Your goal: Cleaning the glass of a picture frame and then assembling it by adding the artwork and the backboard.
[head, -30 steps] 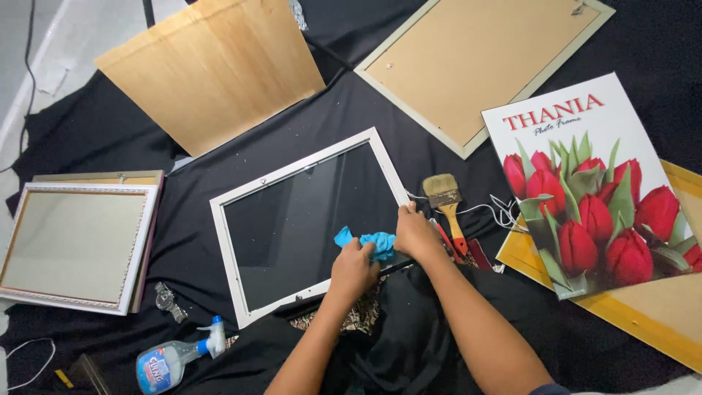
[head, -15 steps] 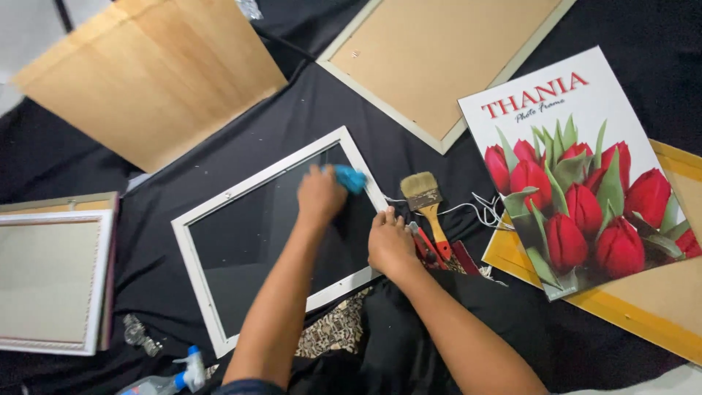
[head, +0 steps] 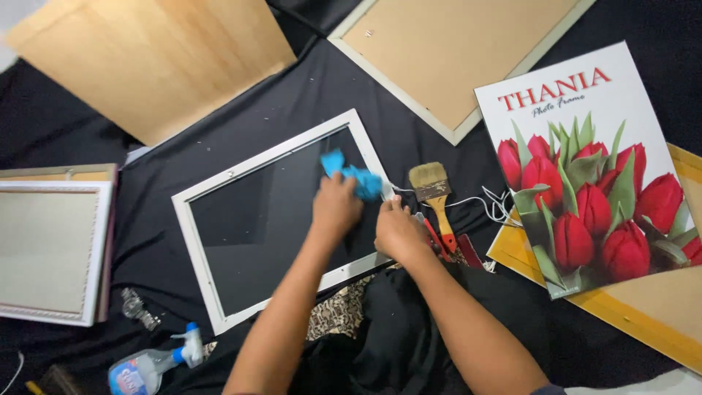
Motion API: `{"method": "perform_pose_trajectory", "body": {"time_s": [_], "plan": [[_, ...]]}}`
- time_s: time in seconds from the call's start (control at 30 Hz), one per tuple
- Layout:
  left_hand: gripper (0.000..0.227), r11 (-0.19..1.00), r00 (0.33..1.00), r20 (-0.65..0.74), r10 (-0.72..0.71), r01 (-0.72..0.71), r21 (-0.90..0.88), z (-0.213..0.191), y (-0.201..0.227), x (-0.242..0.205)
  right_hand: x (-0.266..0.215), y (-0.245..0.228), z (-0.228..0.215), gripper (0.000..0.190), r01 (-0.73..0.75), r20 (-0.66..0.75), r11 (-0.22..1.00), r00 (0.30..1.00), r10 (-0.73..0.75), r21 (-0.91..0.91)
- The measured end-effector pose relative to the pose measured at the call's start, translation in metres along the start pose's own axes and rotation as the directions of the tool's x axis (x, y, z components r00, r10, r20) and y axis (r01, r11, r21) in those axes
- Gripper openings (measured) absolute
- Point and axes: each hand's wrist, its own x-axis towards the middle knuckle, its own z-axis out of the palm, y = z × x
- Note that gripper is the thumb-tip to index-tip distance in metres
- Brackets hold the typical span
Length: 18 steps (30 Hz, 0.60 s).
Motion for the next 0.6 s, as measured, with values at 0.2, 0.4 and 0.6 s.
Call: {"method": "perform_pose_trajectory", "body": {"time_s": [0.2,0.4,0.6], "plan": [[0.035,0.986,0.98,0.198,0.012,0.021,-0.163,-0.049,0.048,-0.098,0.044,0.037,0.047,0.084,0.079,-0.113,0.992,0.99,-0.09,-0.098],[0.032,0.967,0.968,0.249,-0.026,0.087,-0.24,-0.061,0.049,-0.114,-0.002,0.009,0.022,0.079,0.029,-0.083,0.999,0.996,-0.031,-0.032],[0.028,0.982,0.989,0.102,-0.112,0.125,-0.14,-0.036,0.028,-0.043,0.027,0.026,0.036,0.077,0.049,-0.064,0.997,0.997,-0.053,-0.056]]}}
